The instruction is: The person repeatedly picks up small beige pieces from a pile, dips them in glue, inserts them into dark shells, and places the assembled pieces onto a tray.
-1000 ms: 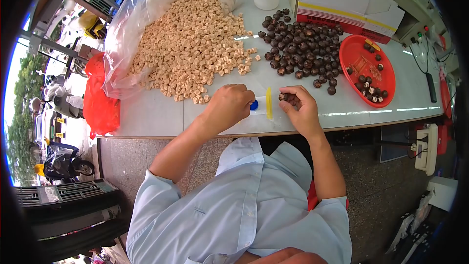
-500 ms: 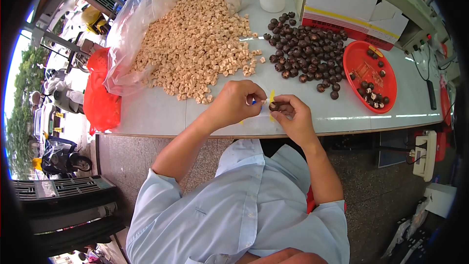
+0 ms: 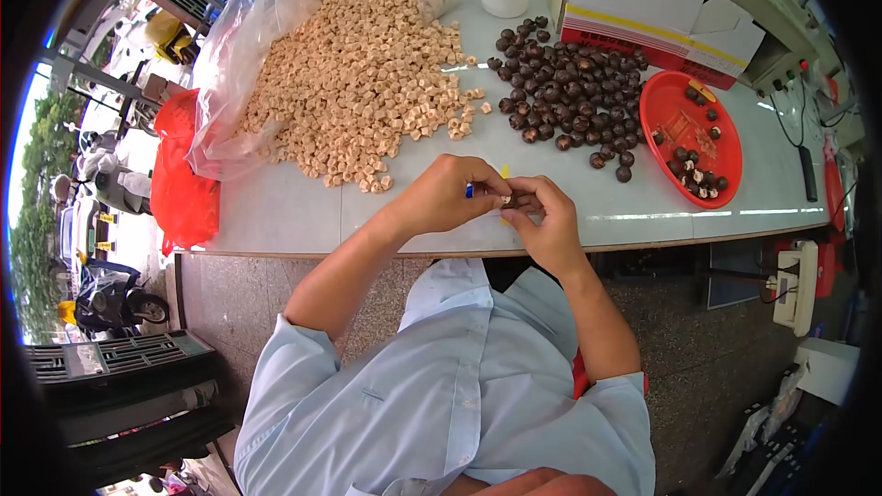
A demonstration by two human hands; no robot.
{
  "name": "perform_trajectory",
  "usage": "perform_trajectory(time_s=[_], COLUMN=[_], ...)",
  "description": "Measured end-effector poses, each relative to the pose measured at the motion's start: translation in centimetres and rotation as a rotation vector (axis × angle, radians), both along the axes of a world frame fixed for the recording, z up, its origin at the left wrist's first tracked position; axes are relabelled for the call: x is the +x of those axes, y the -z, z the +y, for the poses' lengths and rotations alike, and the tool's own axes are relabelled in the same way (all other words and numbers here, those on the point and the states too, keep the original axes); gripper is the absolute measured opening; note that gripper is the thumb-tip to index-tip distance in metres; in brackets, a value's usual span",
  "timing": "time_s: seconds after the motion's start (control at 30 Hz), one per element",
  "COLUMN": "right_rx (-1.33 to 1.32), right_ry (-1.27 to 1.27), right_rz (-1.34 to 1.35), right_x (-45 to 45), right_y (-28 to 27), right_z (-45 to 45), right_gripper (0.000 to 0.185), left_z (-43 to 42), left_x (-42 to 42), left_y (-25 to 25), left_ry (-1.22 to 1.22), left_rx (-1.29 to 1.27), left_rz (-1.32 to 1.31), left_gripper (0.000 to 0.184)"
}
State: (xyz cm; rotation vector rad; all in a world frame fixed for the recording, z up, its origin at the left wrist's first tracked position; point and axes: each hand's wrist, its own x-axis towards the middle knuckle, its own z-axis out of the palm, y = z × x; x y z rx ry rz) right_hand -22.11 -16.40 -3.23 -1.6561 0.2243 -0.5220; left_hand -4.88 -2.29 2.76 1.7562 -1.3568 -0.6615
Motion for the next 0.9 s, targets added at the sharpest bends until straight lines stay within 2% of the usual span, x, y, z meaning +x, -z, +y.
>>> perform_trajectory(time_s=[0.17,0.27,0.33,0.47,0.53,0.57,0.63,0.67,0.73,0.83,0.9], right_rx=[0.01,-0.115,-0.093,-0.503,-0.634,-0.716,-0.712,-0.832,-1.076,-1.171,-1.206], right_ry=[0.09,0.175,0.276,0.612,0.746,0.793,0.946,0.938,0.927,0.933,0.921], right_rz=[-0.041,-0.127,-0.073,0.026,0.073,0.203,0.219,0.306,0.502,0.61,0.452], right_x=[-0.1,-0.9,-2.4,-6.1,-7.7,-8.8,-9.4,-9.7,-10.7,-10.4,-9.4], right_y=[-0.8,-1.1,-0.9,-2.2,-2.4,-2.6,-2.0,-1.8,-2.6,-2.7,-2.8], right_z=[0.0,-2.0,-4.2,-9.5,-12.6,-14.3,-17.0,-18.0,-19.3,-19.5,-18.5], right_gripper=[0.036,0.031,0.026,0.022,0.023,0.024,0.025,0.027,0.031,0.033,0.03], left_z=[0.4,2.2,4.2,8.6,9.9,10.2,10.6,10.5,10.1,9.1,8.4], left_x=[-0.5,0.8,2.4,5.1,5.0,4.8,4.5,4.3,4.2,4.3,4.3], left_y=[-1.1,-1.6,-1.5,-2.2,-2.2,-2.1,-1.0,-0.5,0.2,0.9,1.2], left_ry=[-0.138,-0.336,-0.454,-0.577,-0.524,-0.495,-0.44,-0.406,-0.423,-0.396,-0.381], left_rx=[-0.04,-0.014,-0.015,0.143,0.227,0.267,0.317,0.337,0.285,0.274,0.29], left_rz=[0.028,0.043,0.007,-0.132,-0.38,-0.502,-0.641,-0.711,-0.753,-0.765,-0.755], left_gripper=[0.025,0.028,0.026,0.024,0.019,0.017,0.014,0.013,0.01,0.013,0.016])
